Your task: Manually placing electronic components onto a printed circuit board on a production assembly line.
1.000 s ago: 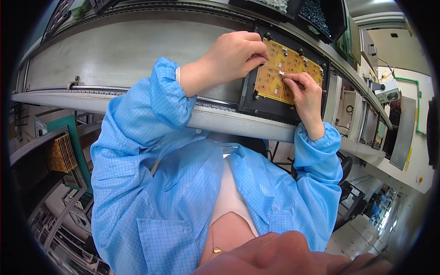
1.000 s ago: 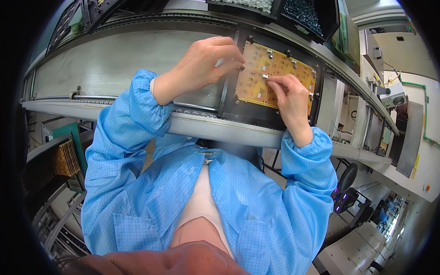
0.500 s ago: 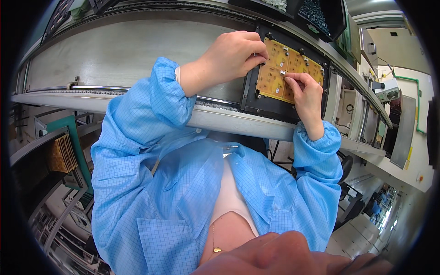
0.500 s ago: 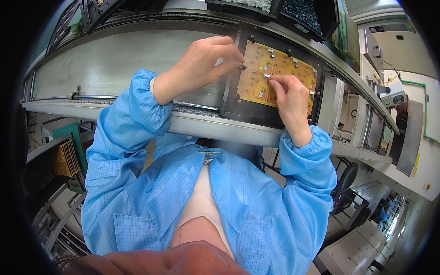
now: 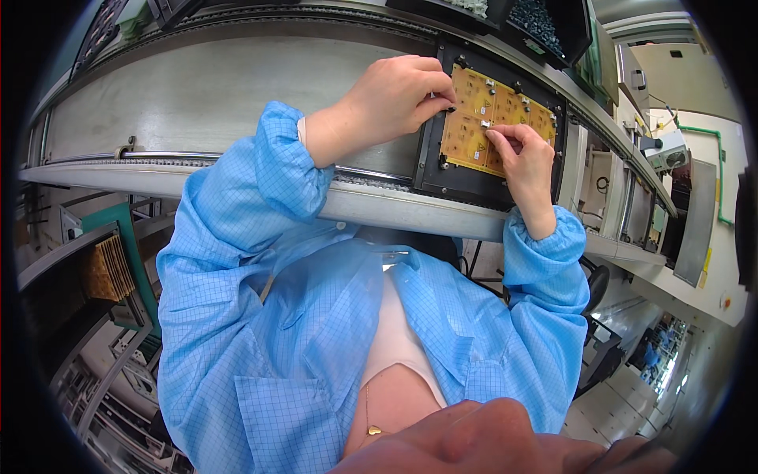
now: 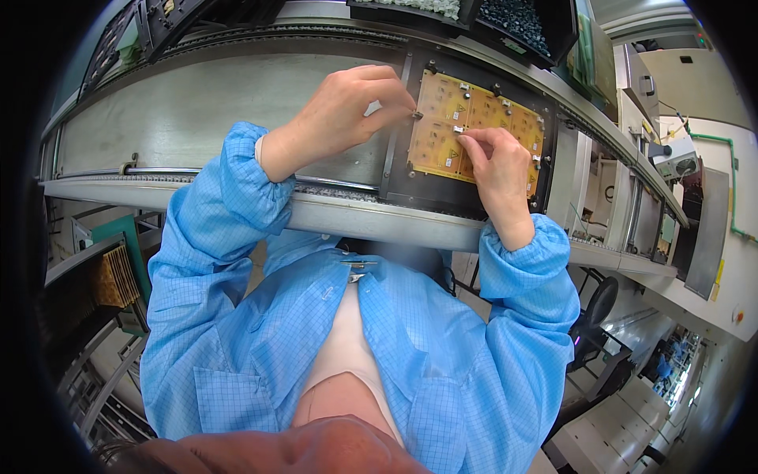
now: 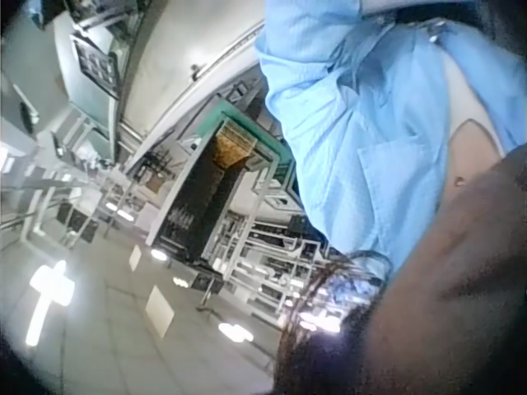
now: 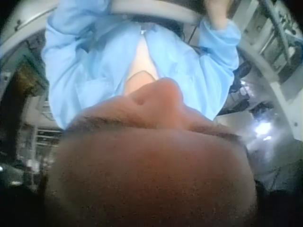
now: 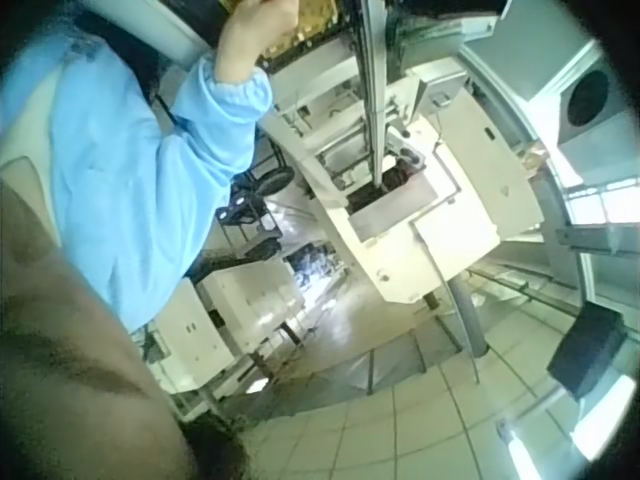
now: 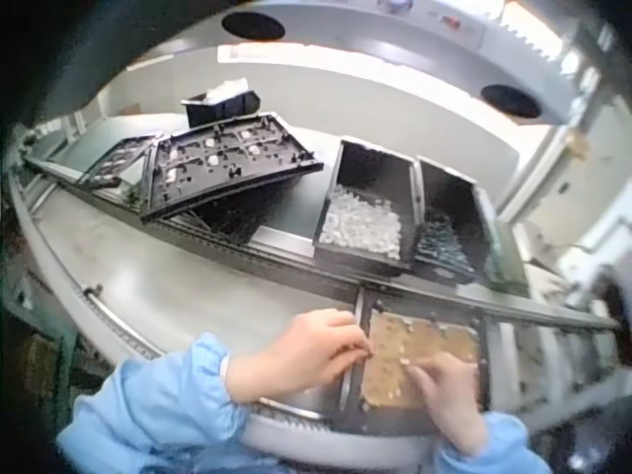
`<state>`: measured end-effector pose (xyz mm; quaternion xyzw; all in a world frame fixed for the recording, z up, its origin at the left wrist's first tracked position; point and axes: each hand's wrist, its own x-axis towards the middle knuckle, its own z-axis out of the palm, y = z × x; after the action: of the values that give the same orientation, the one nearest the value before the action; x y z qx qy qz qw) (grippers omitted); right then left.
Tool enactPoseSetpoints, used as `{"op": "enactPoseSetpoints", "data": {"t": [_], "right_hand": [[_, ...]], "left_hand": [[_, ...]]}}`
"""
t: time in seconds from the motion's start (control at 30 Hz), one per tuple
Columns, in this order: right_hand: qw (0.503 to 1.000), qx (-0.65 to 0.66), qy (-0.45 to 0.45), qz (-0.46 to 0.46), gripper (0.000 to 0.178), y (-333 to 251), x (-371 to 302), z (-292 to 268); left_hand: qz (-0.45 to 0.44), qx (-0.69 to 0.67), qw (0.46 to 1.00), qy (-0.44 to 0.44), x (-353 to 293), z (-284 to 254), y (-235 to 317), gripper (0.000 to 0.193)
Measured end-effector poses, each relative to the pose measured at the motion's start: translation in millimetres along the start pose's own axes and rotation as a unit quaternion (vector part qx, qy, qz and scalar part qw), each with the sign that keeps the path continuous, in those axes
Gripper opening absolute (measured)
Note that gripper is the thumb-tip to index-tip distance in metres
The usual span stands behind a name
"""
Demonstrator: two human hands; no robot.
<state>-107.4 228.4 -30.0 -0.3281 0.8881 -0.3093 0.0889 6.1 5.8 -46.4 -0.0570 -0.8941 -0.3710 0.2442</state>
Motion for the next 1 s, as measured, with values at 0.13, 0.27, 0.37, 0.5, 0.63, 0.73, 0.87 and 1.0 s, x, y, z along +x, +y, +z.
{"op": "enactPoseSetpoints", "data": {"t": [0.13, 0.27, 0.37, 0.5, 0.63, 0.73, 0.87, 1.0], "right_hand": [[0.999, -0.028, 0.028, -0.020, 0.013, 1.1, -1.6, 5.6], [0.996, -0.036, 0.060, -0.052, 0.013, 4.9, -4.7, 11.9], [0.995, -0.006, 0.073, -0.063, 0.012, 1.0, -6.8, 7.7], [0.986, 0.012, 0.080, -0.142, 0.010, 4.4, -10.9, 1.1], [0.978, 0.007, 0.061, -0.199, 0.007, 14.3, -14.7, 16.1], [0.984, 0.045, 0.095, -0.146, 0.008, 7.3, -21.0, -1.1], [0.981, 0.058, 0.150, -0.109, 0.014, 24.9, -16.8, -22.9], [0.981, 0.114, 0.149, -0.054, 0.024, 45.3, -8.0, -30.0]], "left_hand": [[-0.006, -0.002, 1.000, -0.015, -1.0, -0.4, 0.4, 0.008], [-0.012, -0.013, 0.999, -0.028, -3.0, 0.0, 0.8, 0.007], [-0.001, -0.009, 0.997, -0.071, -9.8, -2.0, 2.7, 0.005], [0.059, -0.009, 0.988, -0.142, -23.0, 0.4, 3.6, 0.009], [0.075, 0.005, 0.987, -0.145, -26.2, -4.0, 4.0, 0.013], [0.080, 0.072, 0.981, -0.162, -29.5, -10.7, 5.0, 0.014], [0.040, 0.113, 0.977, -0.174, -41.0, -38.1, 0.6, 0.017], [-0.038, 0.153, 0.974, -0.160, -69.8, -76.3, -5.1, 0.018]]}}
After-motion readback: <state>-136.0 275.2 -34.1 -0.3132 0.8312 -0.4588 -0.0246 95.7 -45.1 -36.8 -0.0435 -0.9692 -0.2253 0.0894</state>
